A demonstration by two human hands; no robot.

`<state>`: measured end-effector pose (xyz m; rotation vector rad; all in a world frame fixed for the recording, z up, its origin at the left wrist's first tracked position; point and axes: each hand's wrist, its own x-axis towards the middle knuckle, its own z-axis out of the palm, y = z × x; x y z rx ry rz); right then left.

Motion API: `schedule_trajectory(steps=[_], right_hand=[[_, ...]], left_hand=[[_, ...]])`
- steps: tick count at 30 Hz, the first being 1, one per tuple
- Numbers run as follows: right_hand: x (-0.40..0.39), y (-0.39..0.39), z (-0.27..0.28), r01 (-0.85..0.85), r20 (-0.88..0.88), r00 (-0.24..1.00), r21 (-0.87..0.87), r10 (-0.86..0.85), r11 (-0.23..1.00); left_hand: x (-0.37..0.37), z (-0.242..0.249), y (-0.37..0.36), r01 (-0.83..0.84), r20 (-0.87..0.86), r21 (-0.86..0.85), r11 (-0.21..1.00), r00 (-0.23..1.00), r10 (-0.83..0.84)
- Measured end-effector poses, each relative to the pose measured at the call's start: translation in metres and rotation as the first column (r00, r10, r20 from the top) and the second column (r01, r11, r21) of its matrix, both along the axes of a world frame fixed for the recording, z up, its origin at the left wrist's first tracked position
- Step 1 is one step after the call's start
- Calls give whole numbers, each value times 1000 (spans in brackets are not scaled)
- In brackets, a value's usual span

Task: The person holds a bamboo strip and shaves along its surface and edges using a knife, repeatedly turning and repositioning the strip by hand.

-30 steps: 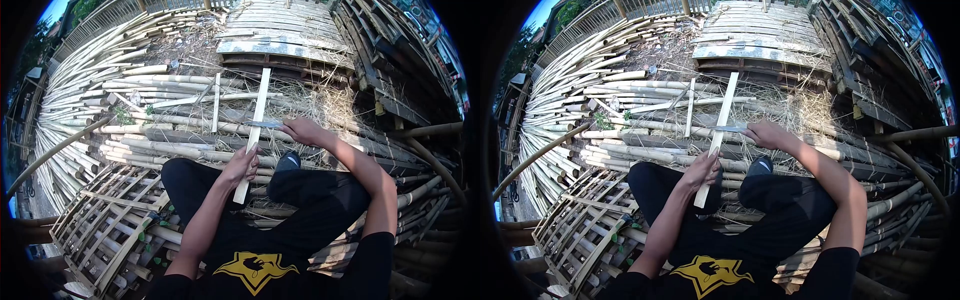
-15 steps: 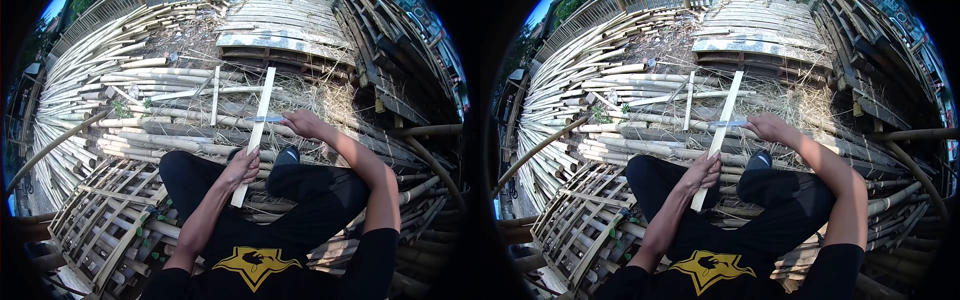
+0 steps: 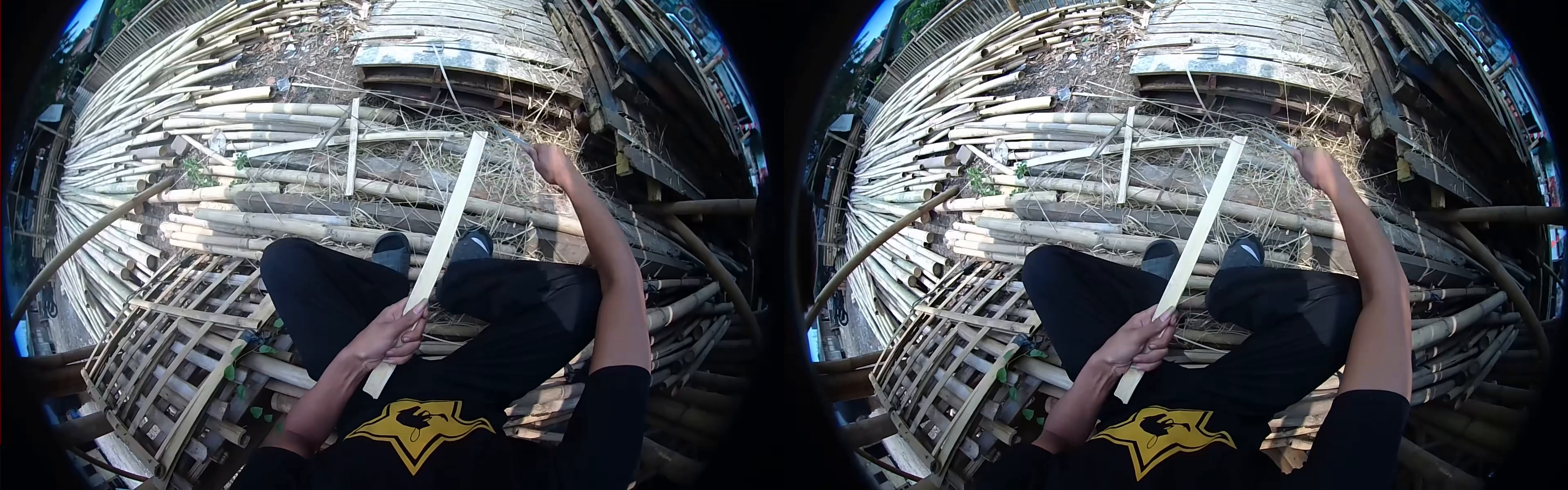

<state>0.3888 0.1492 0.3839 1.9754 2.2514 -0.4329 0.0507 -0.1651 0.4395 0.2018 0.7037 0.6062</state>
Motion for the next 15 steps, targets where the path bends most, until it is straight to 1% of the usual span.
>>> schedule_trajectory(steps=[1, 2, 4, 5, 7, 8, 9, 10, 12, 14, 15], right_hand=[[26, 12, -5, -61, 64, 996, 52, 58, 997], [42, 12, -4, -55, 49, 998, 137, 49, 989], [40, 1, 3, -31, -58, 997, 207, 44, 978], [35, -2, 0, -34, -58, 997, 208, 47, 978], [13, -11, -8, -104, -215, 969, 89, 121, 991], [-12, -25, 14, -104, -194, 976, -33, 96, 994], [-26, -36, 22, -204, -279, 940, -1, 195, 979], [-42, -44, 32, -283, -287, 917, 23, 277, 959], [-70, -60, 47, -349, -315, 893, -32, 322, 936], [-91, -75, 51, -511, -384, 799, -27, 463, 859], [-102, -85, 59, -534, -353, 805, -85, 476, 841]], left_hand=[[-5, 6, -5, -1, 11, -9, 1000, 1000, 1], [-9, 6, -7, -3, 7, -5, 1000, 1000, 3], [-14, 4, -14, -38, -93, -30, 999, 995, 36], [-13, 0, -12, -60, -127, -7, 998, 990, 58], [-12, -11, -4, -89, -160, 32, 996, 983, 93], [-12, -13, 3, -81, -157, 65, 995, 984, 91], [-10, -14, 10, -83, -186, 84, 993, 978, 98], [-7, -16, 19, -87, -215, 111, 990, 971, 109], [-3, -20, 37, -85, -233, 130, 988, 966, 114], [0, -27, 55, -70, -251, 146, 987, 962, 106], [0, -30, 64, -54, -249, 162, 985, 964, 94]])
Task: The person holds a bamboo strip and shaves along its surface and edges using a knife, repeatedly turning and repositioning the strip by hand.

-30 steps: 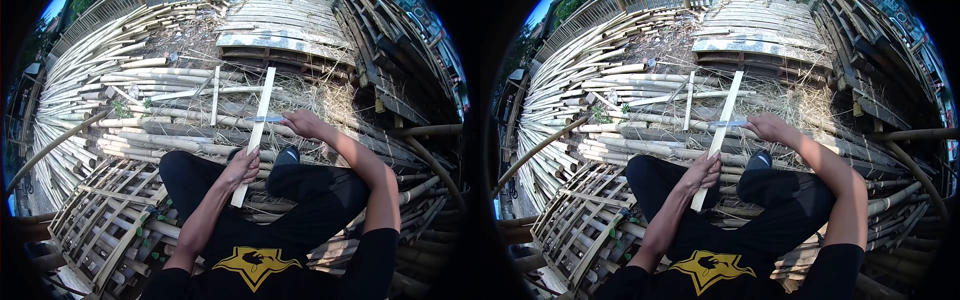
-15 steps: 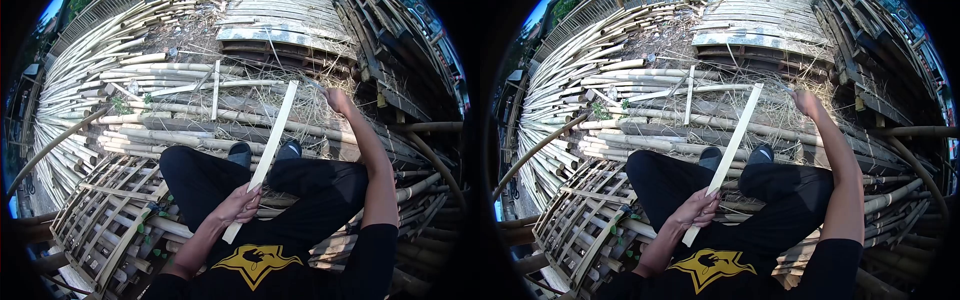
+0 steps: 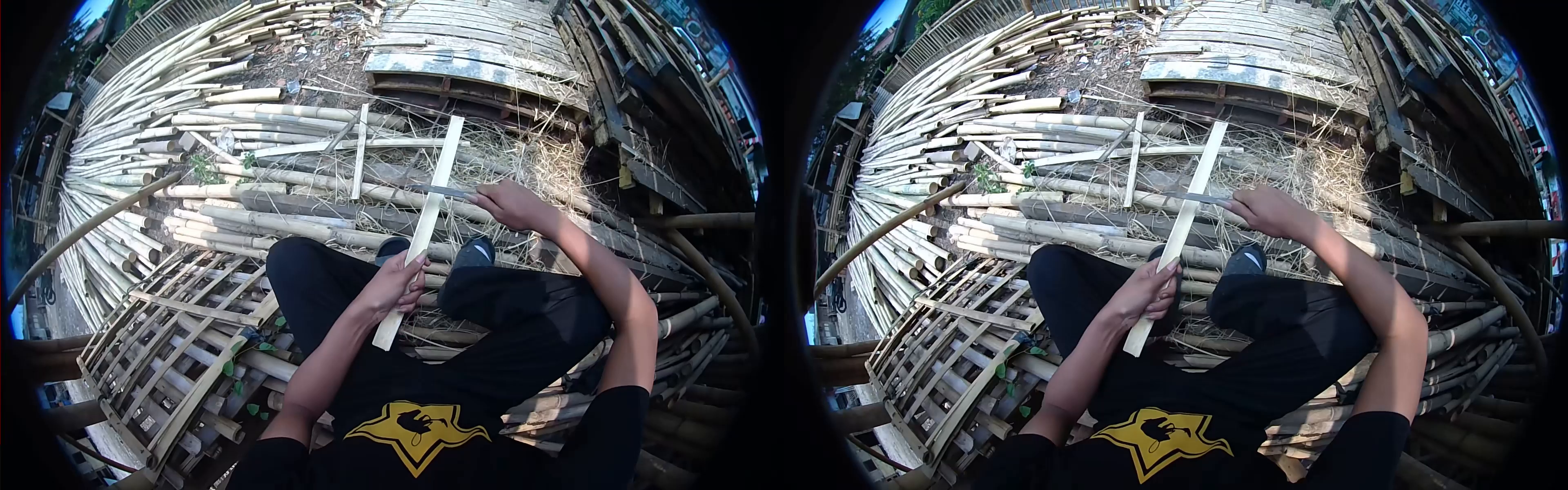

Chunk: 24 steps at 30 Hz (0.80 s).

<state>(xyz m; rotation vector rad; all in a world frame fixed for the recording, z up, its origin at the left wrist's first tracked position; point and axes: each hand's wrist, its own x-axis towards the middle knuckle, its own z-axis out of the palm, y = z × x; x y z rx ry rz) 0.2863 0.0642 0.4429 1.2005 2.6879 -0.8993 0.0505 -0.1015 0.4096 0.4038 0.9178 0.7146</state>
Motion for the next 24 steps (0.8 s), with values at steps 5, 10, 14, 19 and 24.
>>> schedule_trajectory(steps=[5, 10, 14, 19, 24], right_hand=[[-8, -15, -24, -114, 14, 993, 62, 113, 992], [19, 9, -36, -50, -32, 998, 116, 54, 992], [56, 34, -63, 131, 61, 988, 142, -140, 981], [108, 61, -52, 533, 59, 827, 233, -559, 813], [51, 22, -31, 219, -104, 972, 51, -213, 974]], left_hand=[[0, -4, 10, 25, 5, 12, 1000, 1000, -25], [-2, -5, 0, 12, 187, -14, 1000, 982, -9], [-1, -9, -11, 11, 202, -70, 997, 979, 4], [-9, 10, -20, 53, 185, -53, 997, 982, -42], [-5, 1, -4, -28, 284, -40, 999, 958, 38]])
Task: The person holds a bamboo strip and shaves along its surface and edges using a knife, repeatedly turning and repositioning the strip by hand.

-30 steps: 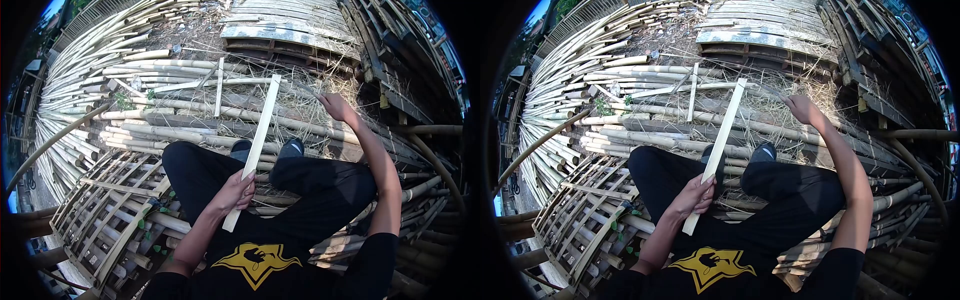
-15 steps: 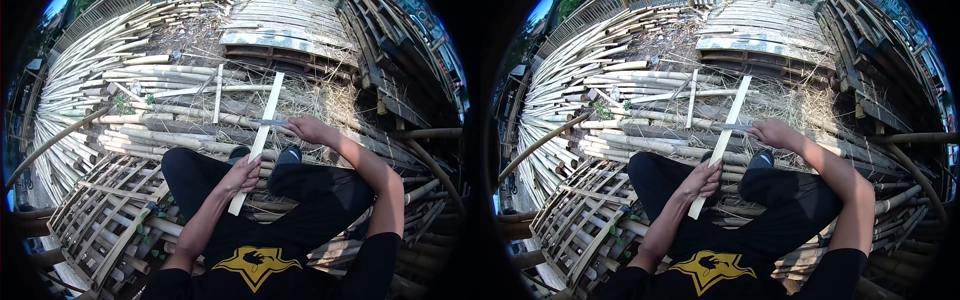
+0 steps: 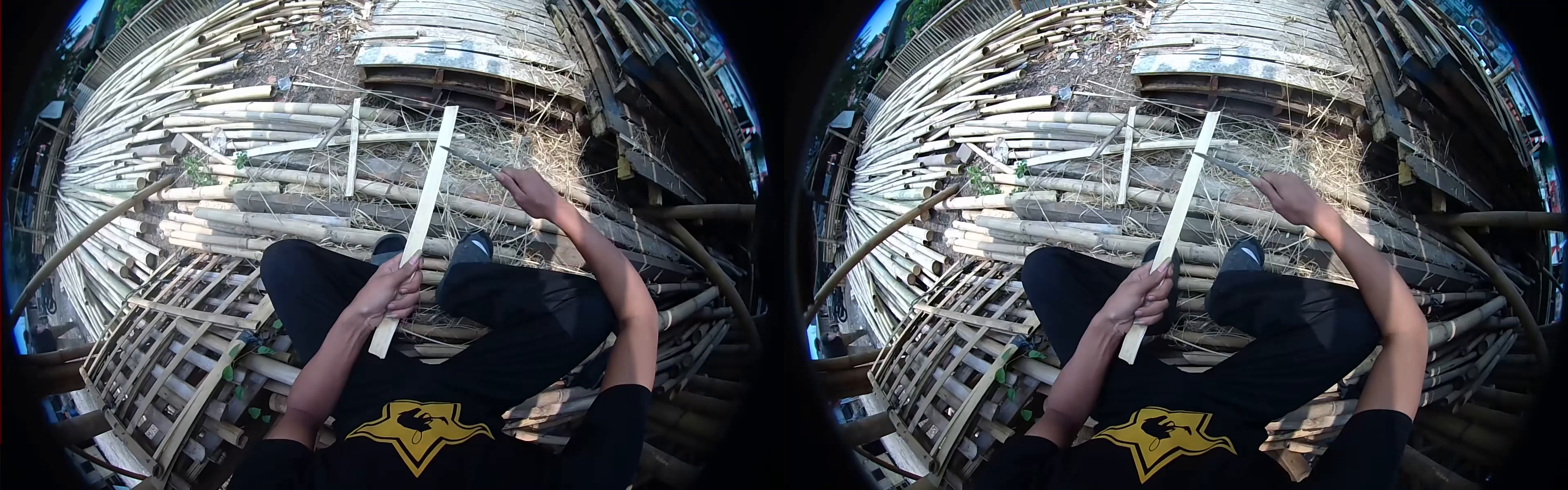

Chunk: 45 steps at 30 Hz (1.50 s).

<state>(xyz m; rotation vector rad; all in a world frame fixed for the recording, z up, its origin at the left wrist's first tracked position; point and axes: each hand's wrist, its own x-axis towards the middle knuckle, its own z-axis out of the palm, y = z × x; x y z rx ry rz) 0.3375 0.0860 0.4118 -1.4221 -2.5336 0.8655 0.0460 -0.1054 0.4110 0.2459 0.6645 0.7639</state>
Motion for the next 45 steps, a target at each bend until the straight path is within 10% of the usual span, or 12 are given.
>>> schedule_trajectory(steps=[6, 19, 35, 40, 45], right_hand=[[-63, -48, -4, -377, -110, 923, -49, 370, 925], [-61, -36, -19, -381, 68, 924, 80, 376, 921], [85, 60, -29, 315, 299, 883, 192, -361, 929], [79, 45, -32, 387, 68, 913, 172, -403, 906], [3, 15, 7, -2, -49, 999, 83, 6, 997]], left_hand=[[-1, -3, 11, -68, 23, -21, 997, 997, 68], [-2, -8, -1, -98, 80, -38, 994, 992, 100], [-21, 31, -58, 36, 283, -85, 996, 959, -10], [-23, 15, -56, 9, 131, -102, 995, 991, 4], [-5, 8, -29, -57, 17, -71, 996, 998, 58]])
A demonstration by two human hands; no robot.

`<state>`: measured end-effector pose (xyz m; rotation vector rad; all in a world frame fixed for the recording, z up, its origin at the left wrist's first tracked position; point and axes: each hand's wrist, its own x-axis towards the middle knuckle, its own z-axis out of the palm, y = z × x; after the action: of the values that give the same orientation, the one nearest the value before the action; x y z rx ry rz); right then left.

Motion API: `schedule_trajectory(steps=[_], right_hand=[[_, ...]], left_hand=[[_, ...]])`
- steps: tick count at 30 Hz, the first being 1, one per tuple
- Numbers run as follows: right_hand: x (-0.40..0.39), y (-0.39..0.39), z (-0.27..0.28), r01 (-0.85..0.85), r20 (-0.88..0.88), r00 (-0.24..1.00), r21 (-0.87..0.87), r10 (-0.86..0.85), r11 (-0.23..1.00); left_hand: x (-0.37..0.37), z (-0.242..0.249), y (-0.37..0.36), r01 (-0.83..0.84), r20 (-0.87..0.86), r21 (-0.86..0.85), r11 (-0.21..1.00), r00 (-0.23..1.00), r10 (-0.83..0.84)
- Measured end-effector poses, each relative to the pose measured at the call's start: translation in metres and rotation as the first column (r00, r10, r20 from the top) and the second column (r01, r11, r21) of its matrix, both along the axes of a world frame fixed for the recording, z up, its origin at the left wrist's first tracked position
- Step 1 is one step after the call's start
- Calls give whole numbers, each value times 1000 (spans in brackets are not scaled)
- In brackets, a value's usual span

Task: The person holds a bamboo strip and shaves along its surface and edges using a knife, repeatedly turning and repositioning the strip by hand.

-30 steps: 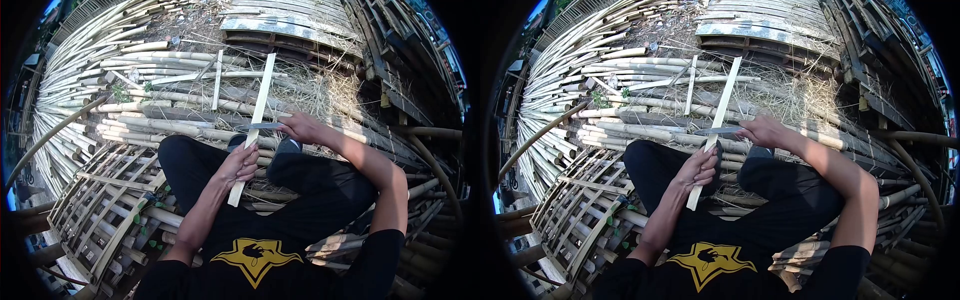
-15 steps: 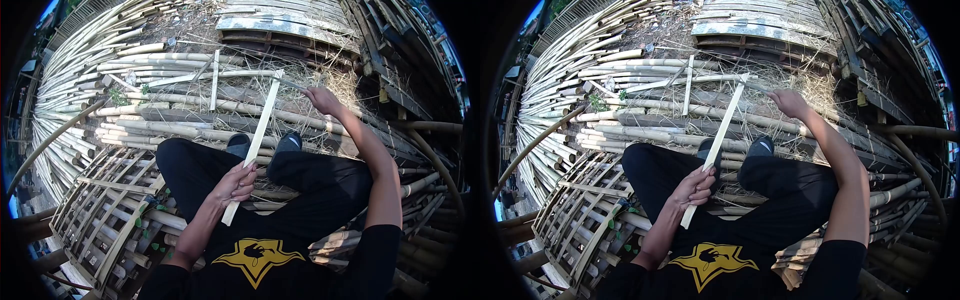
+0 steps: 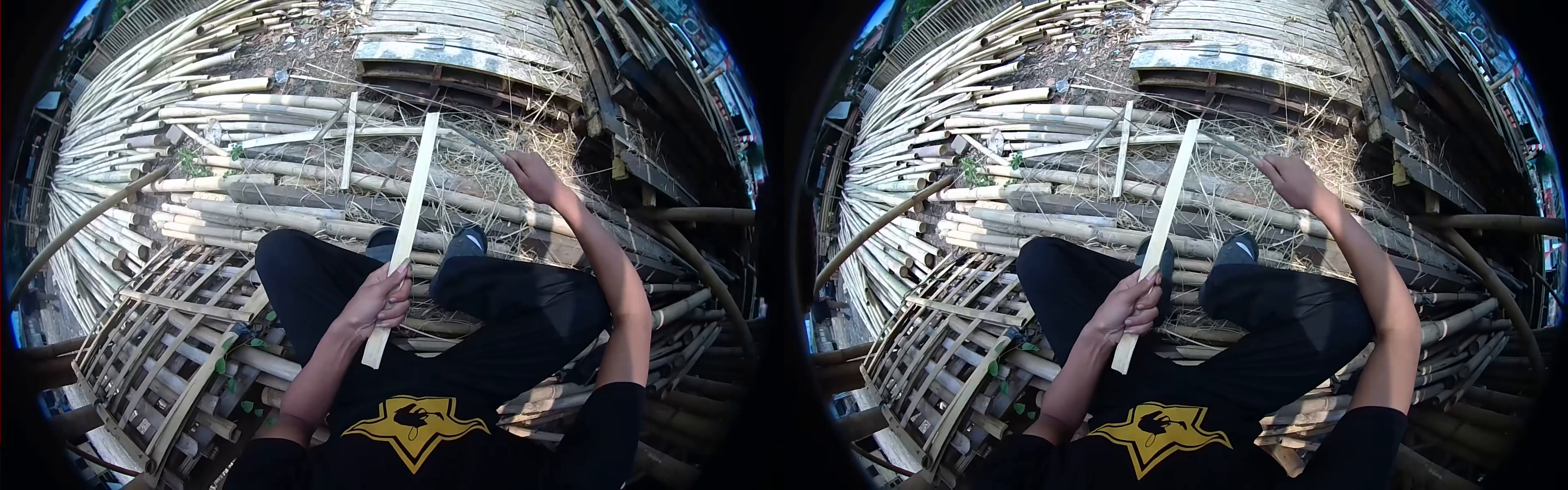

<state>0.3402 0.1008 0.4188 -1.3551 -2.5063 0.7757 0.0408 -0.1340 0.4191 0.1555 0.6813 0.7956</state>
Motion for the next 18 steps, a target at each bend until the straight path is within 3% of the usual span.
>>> schedule_trajectory(steps=[2, 4, 7, 11, 14, 18], right_hand=[[-32, -25, 15, -171, 23, 985, 16, 170, 985], [-55, -41, 18, -268, 3, 963, -128, 270, 955], [-62, -54, -4, -330, 4, 944, -1, 330, 944], [-53, -42, -11, -348, 40, 937, 3, 348, 937], [-25, 0, -9, 24, 159, 987, 30, -28, 999], [18, 24, -41, 163, 107, 981, 9, -163, 987]], left_hand=[[3, 3, 14, 0, -6, 17, 1000, 1000, 0], [8, 2, 27, -4, -28, 58, 998, 1000, 6], [8, 4, 35, -18, -12, 70, 997, 1000, 18], [11, 11, 31, -32, -6, 41, 999, 999, 32], [11, 21, 11, 77, 60, 12, 997, 995, -78], [16, 15, -3, 70, 69, -13, 997, 995, -69]])
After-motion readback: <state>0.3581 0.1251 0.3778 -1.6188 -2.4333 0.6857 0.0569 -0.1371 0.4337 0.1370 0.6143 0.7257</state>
